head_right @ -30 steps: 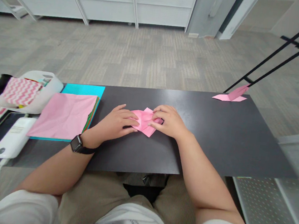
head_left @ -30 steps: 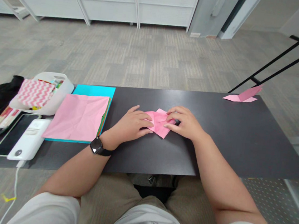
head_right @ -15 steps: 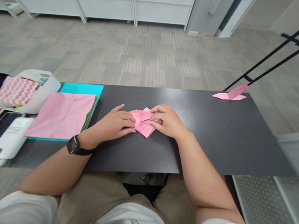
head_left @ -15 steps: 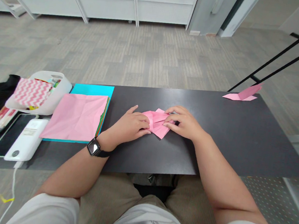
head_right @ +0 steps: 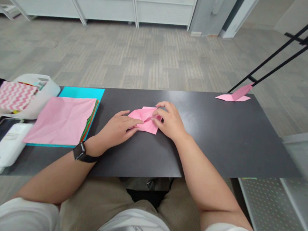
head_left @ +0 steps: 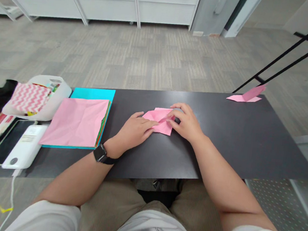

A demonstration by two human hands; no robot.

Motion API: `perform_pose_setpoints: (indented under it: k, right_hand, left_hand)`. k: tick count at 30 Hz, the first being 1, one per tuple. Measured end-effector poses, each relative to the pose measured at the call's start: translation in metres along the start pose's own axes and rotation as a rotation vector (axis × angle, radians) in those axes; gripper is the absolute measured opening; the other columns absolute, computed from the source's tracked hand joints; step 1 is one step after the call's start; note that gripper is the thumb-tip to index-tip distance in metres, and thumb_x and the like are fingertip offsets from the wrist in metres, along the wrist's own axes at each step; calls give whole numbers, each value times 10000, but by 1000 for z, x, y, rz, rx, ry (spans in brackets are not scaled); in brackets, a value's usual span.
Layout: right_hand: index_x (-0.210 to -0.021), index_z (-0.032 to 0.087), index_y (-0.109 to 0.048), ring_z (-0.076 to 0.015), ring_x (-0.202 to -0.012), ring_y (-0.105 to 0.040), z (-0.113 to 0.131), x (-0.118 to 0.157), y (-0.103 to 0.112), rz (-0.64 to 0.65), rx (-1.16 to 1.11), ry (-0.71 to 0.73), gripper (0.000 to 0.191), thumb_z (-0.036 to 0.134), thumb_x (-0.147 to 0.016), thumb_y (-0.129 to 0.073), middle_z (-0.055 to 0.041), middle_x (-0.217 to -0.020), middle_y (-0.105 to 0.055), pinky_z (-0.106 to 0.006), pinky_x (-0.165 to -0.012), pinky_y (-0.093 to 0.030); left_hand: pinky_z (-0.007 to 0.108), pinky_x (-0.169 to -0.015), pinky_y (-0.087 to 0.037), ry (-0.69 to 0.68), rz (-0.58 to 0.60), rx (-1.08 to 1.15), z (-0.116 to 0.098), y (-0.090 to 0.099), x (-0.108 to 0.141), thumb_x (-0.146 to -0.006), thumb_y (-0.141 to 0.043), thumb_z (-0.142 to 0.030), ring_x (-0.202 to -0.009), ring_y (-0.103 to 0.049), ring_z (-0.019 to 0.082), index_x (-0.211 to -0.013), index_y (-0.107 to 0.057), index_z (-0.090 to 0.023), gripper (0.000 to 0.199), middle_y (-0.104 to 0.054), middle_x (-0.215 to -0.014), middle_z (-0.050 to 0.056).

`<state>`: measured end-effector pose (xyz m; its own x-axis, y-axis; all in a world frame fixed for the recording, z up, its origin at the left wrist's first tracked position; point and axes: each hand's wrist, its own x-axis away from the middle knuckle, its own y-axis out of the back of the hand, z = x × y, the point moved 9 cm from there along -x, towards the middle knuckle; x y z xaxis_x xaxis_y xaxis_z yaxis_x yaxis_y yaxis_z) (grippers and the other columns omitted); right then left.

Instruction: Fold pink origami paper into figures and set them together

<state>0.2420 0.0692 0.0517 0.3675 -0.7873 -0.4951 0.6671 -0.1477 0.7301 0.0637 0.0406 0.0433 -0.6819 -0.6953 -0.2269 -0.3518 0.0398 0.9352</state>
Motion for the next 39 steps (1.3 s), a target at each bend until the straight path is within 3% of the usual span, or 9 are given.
perform_pose_setpoints:
  k: [6,11,15,20,24,30,35,39]
  right_hand:
    - [-937,264,-736,-278,-1113,-672,8,2,12,-101,75,33,111,156,-941,-706,-78,-1148,-720,-488,-1028,-524]
    - [-942,269,-791,-320,-1187,-650,9,9,34,-251,197,-23,73,254,-974,-727,-101,-1237,-724,-521,-1048,-503]
    - [-987,295,-819,-263,-995,-696,11,6,10,-8,68,4,162,248,-1016,-666,-61,-1046,-778,-461,-937,-541]
    - [-1180,348,-836,-285,-1163,-682,14,10,-15,172,-5,50,249,254,-1019,-671,-63,-1231,-780,-519,-1059,-522]
    - [-1208,325,-839,-299,-1233,-662,8,14,-28,272,38,45,235,297,-1021,-698,-79,-1302,-757,-535,-1102,-505]
    - [-1219,282,-841,-308,-1205,-669,2,17,-38,344,73,37,245,296,-1009,-714,-103,-1289,-754,-534,-1079,-520]
    - [-1203,312,-842,-300,-1203,-666,5,18,-35,336,74,32,226,318,-1012,-723,-84,-1311,-749,-525,-1071,-505]
    - [-1110,341,-860,-293,-1212,-650,11,19,-33,341,52,60,162,359,-1014,-731,-67,-1301,-742,-517,-1067,-490]
  left_hand:
    - [503,-1180,-482,11,-21,-39,-1,-1,0,-1075,-544,-220,-1096,-773,243,-1345,-724,-231,325,-830,-1195,79]
    - [479,-1184,-475,21,-15,-53,-2,-2,-2,-1068,-529,-184,-1147,-746,236,-1366,-718,-238,357,-807,-1224,78]
    - [470,-1161,-483,30,-33,-59,-1,-2,-3,-1075,-498,-167,-1169,-726,237,-1419,-702,-254,409,-783,-1250,82]
    - [451,-1109,-504,17,-51,-65,-1,-1,-3,-1059,-496,-143,-1194,-701,243,-1399,-722,-264,426,-753,-1289,91]
    - [481,-1157,-476,8,-24,-72,0,-4,-3,-1041,-525,-137,-1183,-700,239,-1301,-778,-267,385,-746,-1288,87]
    - [609,-1236,-407,9,-27,-170,-5,-3,-2,-1034,-582,-171,-1251,-640,304,-1140,-830,-256,283,-736,-1349,93]
    - [669,-1325,-286,-78,-12,-196,-18,-10,0,-1048,-566,-160,-1237,-623,295,-1230,-808,-272,324,-778,-1301,52]
    - [732,-1315,-258,-61,19,-182,-19,-14,1,-1045,-605,-219,-1212,-632,312,-1244,-809,-276,291,-794,-1260,63]
